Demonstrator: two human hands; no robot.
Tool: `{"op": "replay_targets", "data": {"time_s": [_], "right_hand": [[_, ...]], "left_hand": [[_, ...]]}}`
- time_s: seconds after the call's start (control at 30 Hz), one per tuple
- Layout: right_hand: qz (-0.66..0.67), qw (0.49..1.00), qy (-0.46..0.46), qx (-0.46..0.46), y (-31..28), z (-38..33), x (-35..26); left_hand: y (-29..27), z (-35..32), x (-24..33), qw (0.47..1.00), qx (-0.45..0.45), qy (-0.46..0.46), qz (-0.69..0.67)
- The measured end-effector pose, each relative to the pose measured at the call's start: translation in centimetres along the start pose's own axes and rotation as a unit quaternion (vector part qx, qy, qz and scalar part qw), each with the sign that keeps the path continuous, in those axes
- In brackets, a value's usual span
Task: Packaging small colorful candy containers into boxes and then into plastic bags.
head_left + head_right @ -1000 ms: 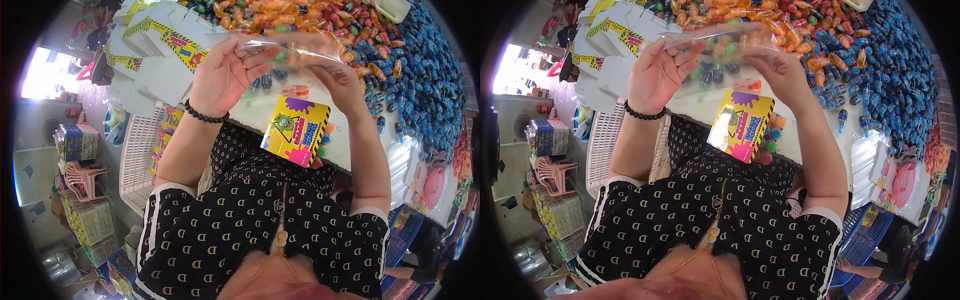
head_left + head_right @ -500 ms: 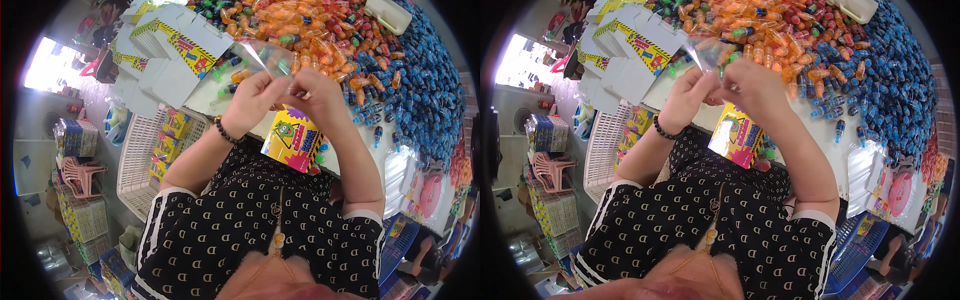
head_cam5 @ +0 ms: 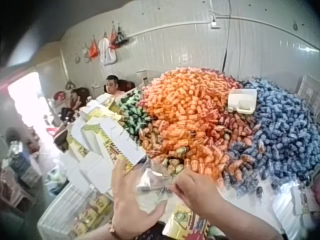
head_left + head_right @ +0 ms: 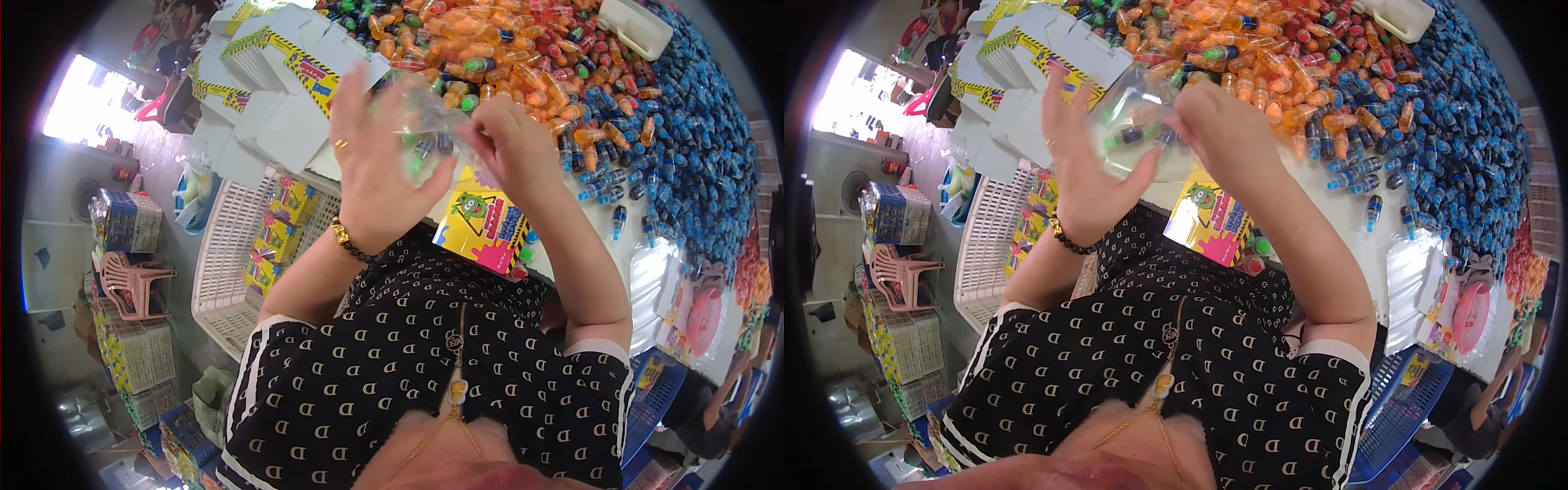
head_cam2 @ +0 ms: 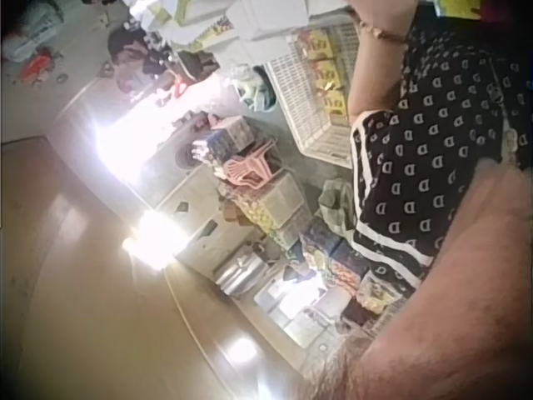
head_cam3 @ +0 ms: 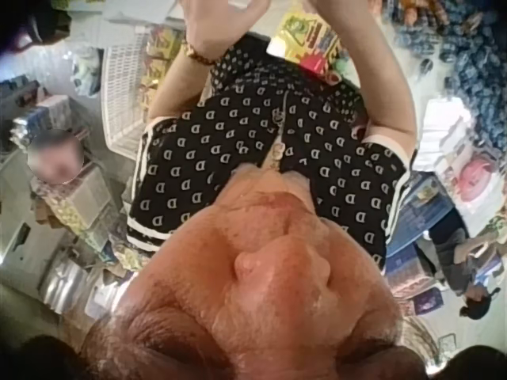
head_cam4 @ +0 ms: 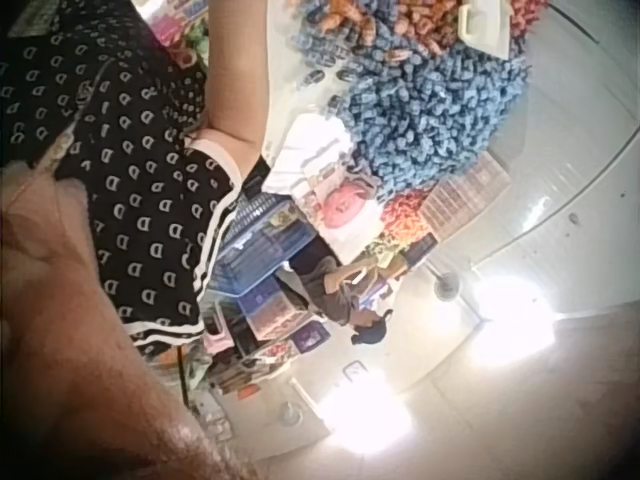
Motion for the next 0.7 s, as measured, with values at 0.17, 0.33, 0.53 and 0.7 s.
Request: {"op": "replay_targets", "data": {"time_s": [0.17,0.33,0.53,0.7], "right_hand": [[-0.04,0.995,-0.087,-0.024,-0.7,-0.1,-2.6],[-0.053,0.995,0.032,-0.077,-0.3,-1.8,-1.7],[-0.296,0.93,0.181,-0.117,-1.8,-1.2,4.5],[-0.008,0.986,0.164,-0.026,-4.5,-1.6,2.7]], "left_hand": [[1.4,-1.5,-4.3,0.946,-0.272,0.099,0.146],[0.9,-2.1,-5.0,0.931,-0.355,-0.061,0.054],[0.1,0.1,-4.4,0.996,-0.073,-0.006,-0.057],[1.2,0.4,-2.7,0.993,-0.062,0.026,-0.095]]}}
Point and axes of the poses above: each hand's wrist, its own z-axis towards the middle knuckle, its own y-axis out of the palm, x = y × z, the point moved 3 cm from there along z, towards the middle knuckle, and after that the axes turned 14 degrees about y, right-handed, at the moved point
